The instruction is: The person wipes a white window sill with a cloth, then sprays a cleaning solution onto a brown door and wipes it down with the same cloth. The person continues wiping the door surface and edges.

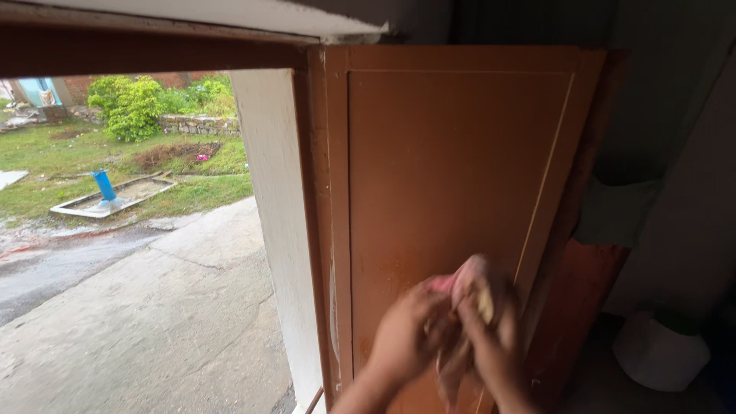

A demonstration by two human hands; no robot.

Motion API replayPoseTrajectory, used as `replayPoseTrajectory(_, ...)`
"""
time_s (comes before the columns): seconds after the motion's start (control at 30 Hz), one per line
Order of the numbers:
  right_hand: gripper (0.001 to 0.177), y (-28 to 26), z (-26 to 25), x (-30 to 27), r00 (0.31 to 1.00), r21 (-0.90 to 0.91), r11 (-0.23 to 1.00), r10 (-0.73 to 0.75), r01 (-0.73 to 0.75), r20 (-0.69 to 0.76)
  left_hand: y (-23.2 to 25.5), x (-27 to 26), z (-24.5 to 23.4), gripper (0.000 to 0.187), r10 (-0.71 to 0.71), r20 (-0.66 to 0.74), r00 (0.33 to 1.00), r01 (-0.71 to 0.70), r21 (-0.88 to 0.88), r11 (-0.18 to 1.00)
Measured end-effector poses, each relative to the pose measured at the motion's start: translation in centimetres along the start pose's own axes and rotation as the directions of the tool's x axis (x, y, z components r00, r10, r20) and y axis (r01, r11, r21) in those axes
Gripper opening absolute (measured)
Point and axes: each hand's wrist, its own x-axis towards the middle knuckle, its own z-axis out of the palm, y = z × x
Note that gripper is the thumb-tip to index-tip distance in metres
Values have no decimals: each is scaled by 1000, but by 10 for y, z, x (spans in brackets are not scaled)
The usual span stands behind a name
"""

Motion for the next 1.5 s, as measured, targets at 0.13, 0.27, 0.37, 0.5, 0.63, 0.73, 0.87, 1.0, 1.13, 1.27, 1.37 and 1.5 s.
replayPoseTrajectory(0.13, 40, -52, -30, 97, 928, -316, 908, -338, 277, -158, -12, 82, -47, 32, 185, -466, 865, -48, 289, 956)
replayPoseTrajectory(0.27, 52, -66, -9, 167, 818, -875, 397, -576, 276, -3, -35, 139, -65, 46, 141, -724, 676, 131, 305, 943)
replayPoseTrajectory(0.37, 52, -47, 17, 168, 850, -922, 302, -524, 243, 52, -48, 161, -67, 52, 113, -779, 617, 226, 313, 923)
replayPoseTrajectory(0.5, 35, -16, 38, 141, 768, -856, 164, -546, 490, 335, -69, 170, -77, 50, 114, -782, 613, 229, 314, 921)
replayPoseTrajectory(0.63, 21, -26, 14, 179, 847, -920, 268, -520, 286, 112, -82, 167, -80, 47, 151, -763, 629, 181, 332, 926)
replayPoseTrajectory(0.73, 32, -46, 25, 199, 778, -920, 334, -626, 207, -53, -83, 166, -77, 54, 144, -772, 620, 165, 308, 937)
replayPoseTrajectory(0.87, 32, -60, 77, 195, 825, -904, 348, -565, 248, 8, -84, 162, -78, 62, 156, -756, 636, 136, 308, 941)
replayPoseTrajectory(1.0, 20, -58, 53, 201, 778, -888, 289, -618, 357, 112, -85, 159, -78, 66, 193, -748, 635, 120, 341, 932)
replayPoseTrajectory(1.13, 21, -60, 23, 219, 697, -889, 392, -706, 235, -127, -87, 162, -74, 67, 199, -765, 612, 164, 368, 915)
replayPoseTrajectory(1.27, 37, -67, 65, 221, 696, -933, 313, -711, 180, -104, -89, 164, -73, 66, 196, -767, 612, 159, 362, 919)
replayPoseTrajectory(1.37, 39, -77, 82, 212, 725, -907, 282, -688, 312, 36, -90, 161, -73, 65, 202, -755, 625, 144, 365, 920)
replayPoseTrajectory(1.5, 40, -89, 47, 221, 864, -737, 655, -458, 168, -211, -91, 161, -73, 65, 217, -746, 630, 112, 364, 925)
